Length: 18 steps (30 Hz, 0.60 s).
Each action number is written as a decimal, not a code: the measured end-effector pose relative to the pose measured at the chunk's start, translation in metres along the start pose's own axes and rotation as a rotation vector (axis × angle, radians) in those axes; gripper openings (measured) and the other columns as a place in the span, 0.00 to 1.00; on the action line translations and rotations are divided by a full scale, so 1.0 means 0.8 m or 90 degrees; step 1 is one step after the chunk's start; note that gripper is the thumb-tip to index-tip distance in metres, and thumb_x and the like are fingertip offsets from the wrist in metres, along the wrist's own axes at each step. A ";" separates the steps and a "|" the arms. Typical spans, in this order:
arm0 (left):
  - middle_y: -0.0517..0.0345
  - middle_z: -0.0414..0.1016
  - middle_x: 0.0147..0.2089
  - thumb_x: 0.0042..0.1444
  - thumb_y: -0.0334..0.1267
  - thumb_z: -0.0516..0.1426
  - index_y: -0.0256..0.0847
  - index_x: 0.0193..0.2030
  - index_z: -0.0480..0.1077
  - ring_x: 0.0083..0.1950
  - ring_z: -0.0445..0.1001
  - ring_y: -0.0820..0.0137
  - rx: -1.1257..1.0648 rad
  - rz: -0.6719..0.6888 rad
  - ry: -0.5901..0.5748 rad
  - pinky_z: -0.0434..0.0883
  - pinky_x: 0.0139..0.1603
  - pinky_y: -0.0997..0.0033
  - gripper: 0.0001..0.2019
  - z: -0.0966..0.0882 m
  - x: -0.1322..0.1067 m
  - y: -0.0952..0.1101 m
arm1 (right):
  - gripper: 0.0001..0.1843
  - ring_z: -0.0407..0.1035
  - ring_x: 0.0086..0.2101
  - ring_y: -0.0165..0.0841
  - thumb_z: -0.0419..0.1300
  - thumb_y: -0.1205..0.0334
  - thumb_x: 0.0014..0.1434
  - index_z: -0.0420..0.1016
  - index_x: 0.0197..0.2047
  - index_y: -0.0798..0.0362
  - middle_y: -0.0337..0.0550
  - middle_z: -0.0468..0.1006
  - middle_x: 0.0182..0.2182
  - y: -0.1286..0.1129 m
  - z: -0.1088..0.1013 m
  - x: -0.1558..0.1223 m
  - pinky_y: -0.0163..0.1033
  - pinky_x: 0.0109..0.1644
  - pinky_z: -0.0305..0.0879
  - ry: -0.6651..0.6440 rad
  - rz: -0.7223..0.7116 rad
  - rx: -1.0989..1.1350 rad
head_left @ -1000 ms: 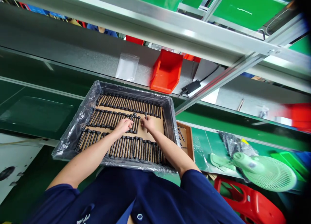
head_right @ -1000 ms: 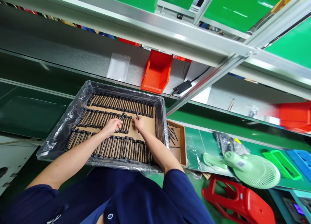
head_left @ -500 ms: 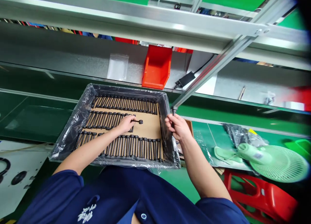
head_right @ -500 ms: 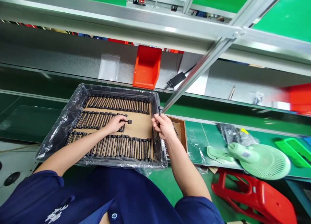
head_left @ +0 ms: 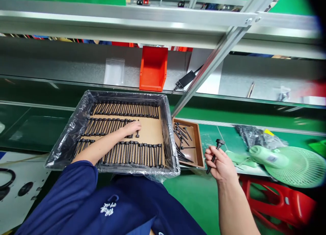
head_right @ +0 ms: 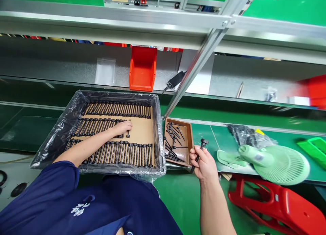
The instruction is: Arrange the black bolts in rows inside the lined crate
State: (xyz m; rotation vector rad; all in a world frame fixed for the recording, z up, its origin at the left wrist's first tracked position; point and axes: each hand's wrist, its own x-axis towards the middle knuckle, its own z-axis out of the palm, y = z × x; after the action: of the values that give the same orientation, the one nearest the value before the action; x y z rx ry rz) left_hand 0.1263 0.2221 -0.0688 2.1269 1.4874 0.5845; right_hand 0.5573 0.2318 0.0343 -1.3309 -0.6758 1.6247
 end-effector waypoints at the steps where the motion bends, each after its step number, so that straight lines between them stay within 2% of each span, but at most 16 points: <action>1: 0.55 0.75 0.36 0.47 0.23 0.55 0.43 0.24 0.73 0.44 0.71 0.67 0.018 0.013 -0.022 0.65 0.53 0.68 0.10 0.000 -0.001 -0.001 | 0.26 0.59 0.19 0.21 0.76 0.55 0.32 0.66 0.30 0.53 0.33 0.68 0.22 0.003 -0.007 -0.001 0.20 0.11 0.46 0.006 0.000 0.003; 3: 0.54 0.75 0.35 0.46 0.22 0.55 0.42 0.24 0.73 0.43 0.70 0.66 0.059 0.049 -0.069 0.63 0.54 0.66 0.10 0.000 -0.004 -0.002 | 0.25 0.59 0.19 0.21 0.76 0.55 0.34 0.67 0.30 0.53 0.33 0.68 0.23 0.011 -0.020 -0.001 0.20 0.11 0.46 0.016 -0.003 0.008; 7: 0.53 0.75 0.34 0.48 0.23 0.56 0.41 0.25 0.72 0.42 0.70 0.65 0.151 0.093 -0.109 0.62 0.55 0.63 0.09 -0.010 -0.009 -0.003 | 0.23 0.61 0.19 0.22 0.74 0.51 0.38 0.70 0.32 0.53 0.35 0.70 0.23 0.037 -0.038 0.001 0.22 0.12 0.47 0.055 -0.022 0.029; 10: 0.51 0.74 0.34 0.50 0.25 0.54 0.40 0.25 0.73 0.41 0.70 0.64 0.199 0.109 -0.126 0.62 0.54 0.61 0.09 -0.019 -0.013 -0.002 | 0.21 0.64 0.20 0.24 0.69 0.48 0.45 0.72 0.35 0.54 0.38 0.72 0.25 0.058 -0.039 -0.004 0.24 0.13 0.50 0.090 -0.012 0.070; 13: 0.49 0.76 0.37 0.52 0.26 0.51 0.41 0.28 0.74 0.43 0.72 0.62 0.239 0.125 -0.142 0.62 0.57 0.56 0.12 -0.025 -0.015 -0.002 | 0.13 0.65 0.22 0.24 0.63 0.55 0.52 0.73 0.37 0.54 0.40 0.73 0.27 0.070 -0.030 -0.017 0.25 0.16 0.55 0.097 0.039 0.154; 16: 0.48 0.77 0.47 0.55 0.28 0.49 0.43 0.37 0.77 0.54 0.70 0.59 0.219 0.145 -0.110 0.60 0.62 0.52 0.15 -0.030 -0.009 -0.003 | 0.06 0.64 0.22 0.23 0.60 0.63 0.54 0.72 0.36 0.55 0.38 0.72 0.25 0.070 -0.024 -0.029 0.24 0.18 0.58 0.107 0.064 0.256; 18: 0.48 0.77 0.49 0.56 0.31 0.49 0.43 0.41 0.77 0.56 0.70 0.58 0.190 0.136 -0.062 0.63 0.62 0.54 0.15 -0.034 0.002 0.004 | 0.04 0.64 0.22 0.23 0.59 0.66 0.55 0.72 0.36 0.55 0.38 0.71 0.24 0.067 -0.026 -0.033 0.24 0.19 0.58 0.112 0.064 0.306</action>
State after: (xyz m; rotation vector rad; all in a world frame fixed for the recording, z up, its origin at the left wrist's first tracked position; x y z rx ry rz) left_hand 0.1129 0.2262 -0.0456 2.5263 1.3738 0.3398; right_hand 0.5619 0.1822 -0.0046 -1.1438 -0.0987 1.5957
